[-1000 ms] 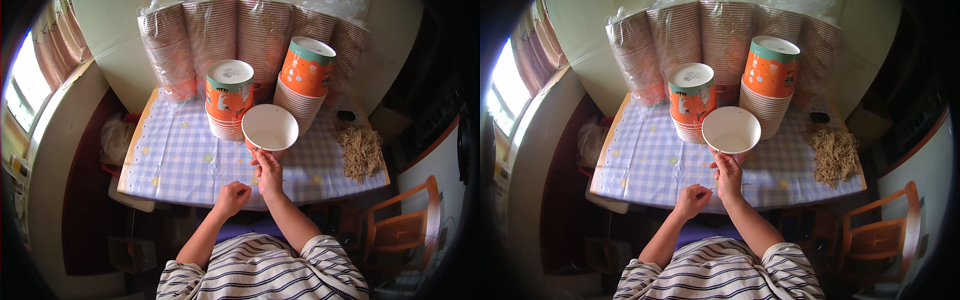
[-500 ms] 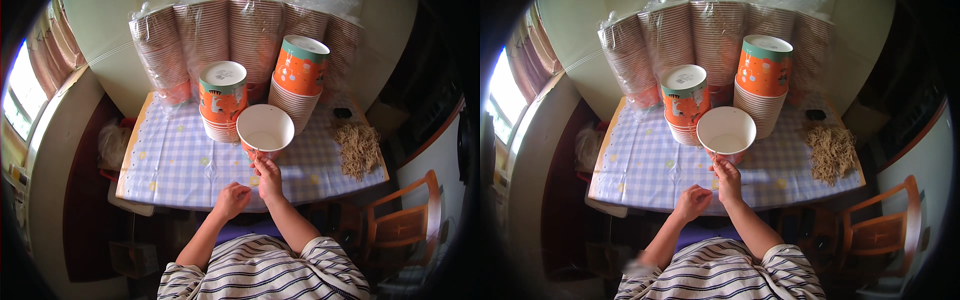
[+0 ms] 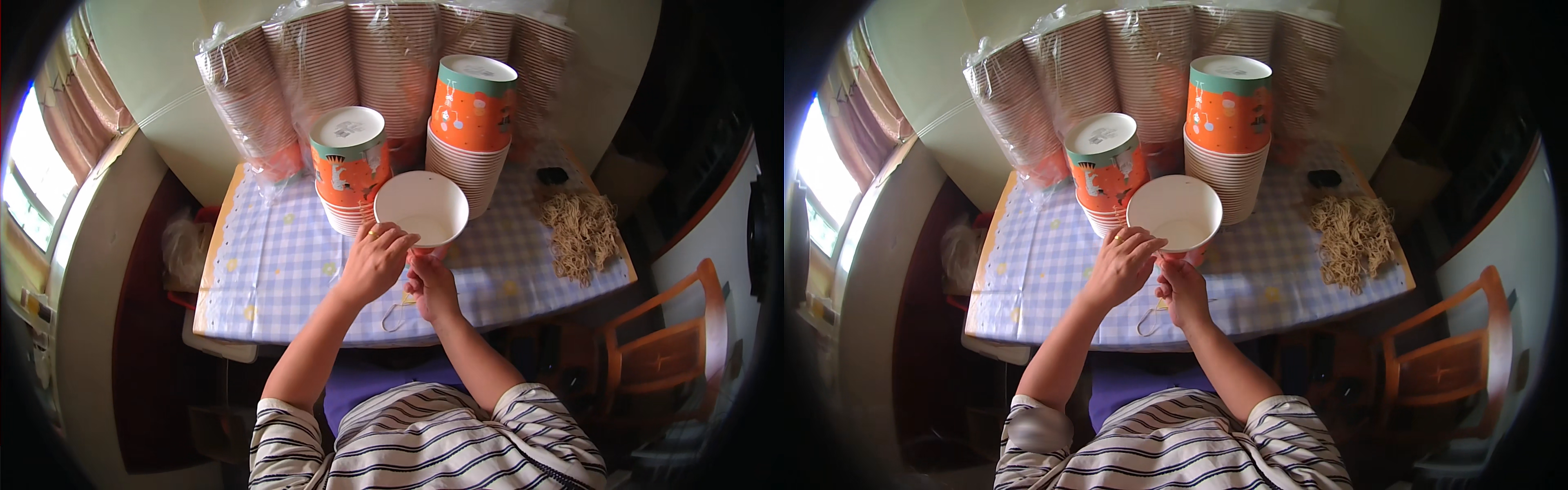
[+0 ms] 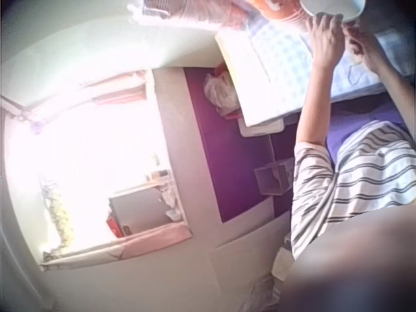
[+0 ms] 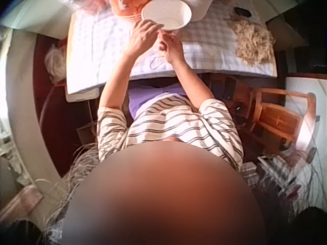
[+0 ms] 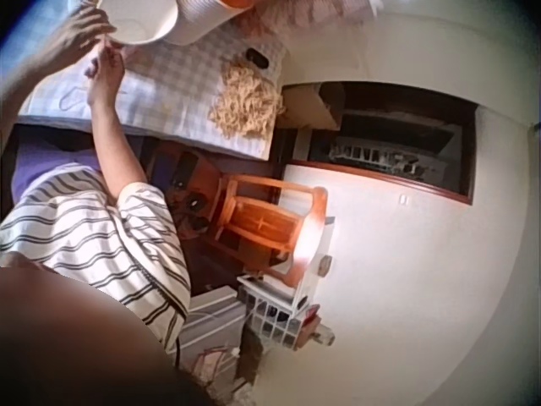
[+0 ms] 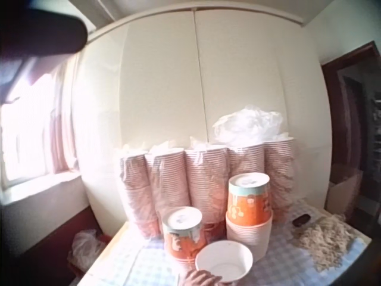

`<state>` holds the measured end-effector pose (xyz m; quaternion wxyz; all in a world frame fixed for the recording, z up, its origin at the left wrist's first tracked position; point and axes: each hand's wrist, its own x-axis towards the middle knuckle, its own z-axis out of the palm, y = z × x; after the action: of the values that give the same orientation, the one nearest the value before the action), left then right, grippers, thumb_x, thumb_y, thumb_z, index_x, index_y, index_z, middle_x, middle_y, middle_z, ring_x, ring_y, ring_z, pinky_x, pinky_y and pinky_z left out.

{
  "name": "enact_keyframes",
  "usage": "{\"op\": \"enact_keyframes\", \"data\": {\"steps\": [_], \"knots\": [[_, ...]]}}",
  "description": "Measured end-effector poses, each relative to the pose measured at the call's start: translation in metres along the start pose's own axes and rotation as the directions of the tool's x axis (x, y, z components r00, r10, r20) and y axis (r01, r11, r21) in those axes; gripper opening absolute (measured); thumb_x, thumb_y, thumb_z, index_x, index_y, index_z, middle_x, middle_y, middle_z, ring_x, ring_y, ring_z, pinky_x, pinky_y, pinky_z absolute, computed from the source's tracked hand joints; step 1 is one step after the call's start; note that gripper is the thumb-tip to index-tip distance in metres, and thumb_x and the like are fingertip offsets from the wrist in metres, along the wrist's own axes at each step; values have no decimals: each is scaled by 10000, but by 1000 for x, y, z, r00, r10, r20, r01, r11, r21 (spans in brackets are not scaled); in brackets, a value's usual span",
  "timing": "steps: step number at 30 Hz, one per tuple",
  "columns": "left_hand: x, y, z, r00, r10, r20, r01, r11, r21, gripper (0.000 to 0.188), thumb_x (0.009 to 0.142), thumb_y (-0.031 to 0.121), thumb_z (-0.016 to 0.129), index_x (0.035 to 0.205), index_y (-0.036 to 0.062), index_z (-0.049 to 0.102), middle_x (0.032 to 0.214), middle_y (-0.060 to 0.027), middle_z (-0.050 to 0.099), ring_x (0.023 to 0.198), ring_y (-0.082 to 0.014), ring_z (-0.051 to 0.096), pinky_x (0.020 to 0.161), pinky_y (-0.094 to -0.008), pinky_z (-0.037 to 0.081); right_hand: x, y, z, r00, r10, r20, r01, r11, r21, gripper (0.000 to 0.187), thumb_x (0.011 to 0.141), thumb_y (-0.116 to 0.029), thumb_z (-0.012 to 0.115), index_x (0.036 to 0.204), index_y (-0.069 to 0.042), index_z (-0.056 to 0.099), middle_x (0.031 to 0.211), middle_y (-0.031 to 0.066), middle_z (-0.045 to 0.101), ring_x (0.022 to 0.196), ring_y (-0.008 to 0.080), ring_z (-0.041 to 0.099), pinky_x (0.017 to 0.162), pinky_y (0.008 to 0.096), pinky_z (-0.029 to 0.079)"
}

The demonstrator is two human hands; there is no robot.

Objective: Organizing and stacking decorated paper cups on a table.

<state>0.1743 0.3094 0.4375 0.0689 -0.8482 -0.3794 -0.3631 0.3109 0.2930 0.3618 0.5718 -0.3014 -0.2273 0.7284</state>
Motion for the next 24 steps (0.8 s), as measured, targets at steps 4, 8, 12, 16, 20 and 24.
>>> {"op": "enact_keyframes", "data": {"steps": [4, 8, 12, 16, 20, 24], "knots": [[5, -11, 11, 999, -15, 29, 17, 997, -71, 266, 729, 32, 604, 988, 89, 624, 874, -45, 655, 884, -218, 612, 808, -357, 409, 1, -5, -2, 998, 0, -64, -4, 998, -69, 203, 828, -229, 696, 899, -93, 563, 703, -14, 512, 501, 53, 366, 481, 221, 310], [8, -12, 13, 998, 22, 54, -17, 995, -95, 274, 728, 16, 604, 989, 97, 626, 870, -42, 662, 894, -207, 615, 806, -360, 407, 6, -4, -4, 993, -7, -116, -9, 990, -144, 198, 821, -231, 704, 876, -88, 579, 705, -8, 514, 495, 46, 371, 456, 210, 301], [10, -8, 9, 997, -7, 74, 16, 992, -121, 292, 694, 34, 659, 978, 99, 635, 870, -38, 668, 884, -206, 621, 829, -360, 415, 9, -2, -5, 989, -68, -130, 35, 969, -244, 198, 819, -242, 698, 863, -78, 595, 709, 6, 519, 497, 47, 383, 451, 214, 311], [9, -9, 9, 998, 16, 66, -9, 995, -101, 323, 663, 74, 688, 980, 94, 625, 854, -42, 666, 858, -211, 623, 809, -357, 411, 9, 2, -5, 990, -84, -117, 55, 970, -235, 205, 825, -252, 683, 864, -72, 595, 714, 19, 528, 491, 55, 384, 446, 211, 313], [8, -9, 11, 994, 65, 82, -61, 997, -56, 341, 660, 77, 694, 992, 92, 619, 833, -52, 661, 816, -225, 625, 796, -354, 422, 5, 4, -3, 992, -75, -101, 52, 974, -220, 205, 838, -256, 672, 863, -68, 593, 711, 20, 528, 484, 59, 384, 446, 211, 314], [8, -12, 13, 991, 106, 84, -102, 994, -44, 372, 651, 78, 699, 1010, 90, 605, 812, -66, 656, 770, -261, 624, 777, -369, 454, 4, 5, -2, 990, -67, -125, 28, 957, -287, 240, 857, -303, 657, 834, -71, 601, 697, 8, 536, 490, 54, 397, 444, 206, 316]]}}
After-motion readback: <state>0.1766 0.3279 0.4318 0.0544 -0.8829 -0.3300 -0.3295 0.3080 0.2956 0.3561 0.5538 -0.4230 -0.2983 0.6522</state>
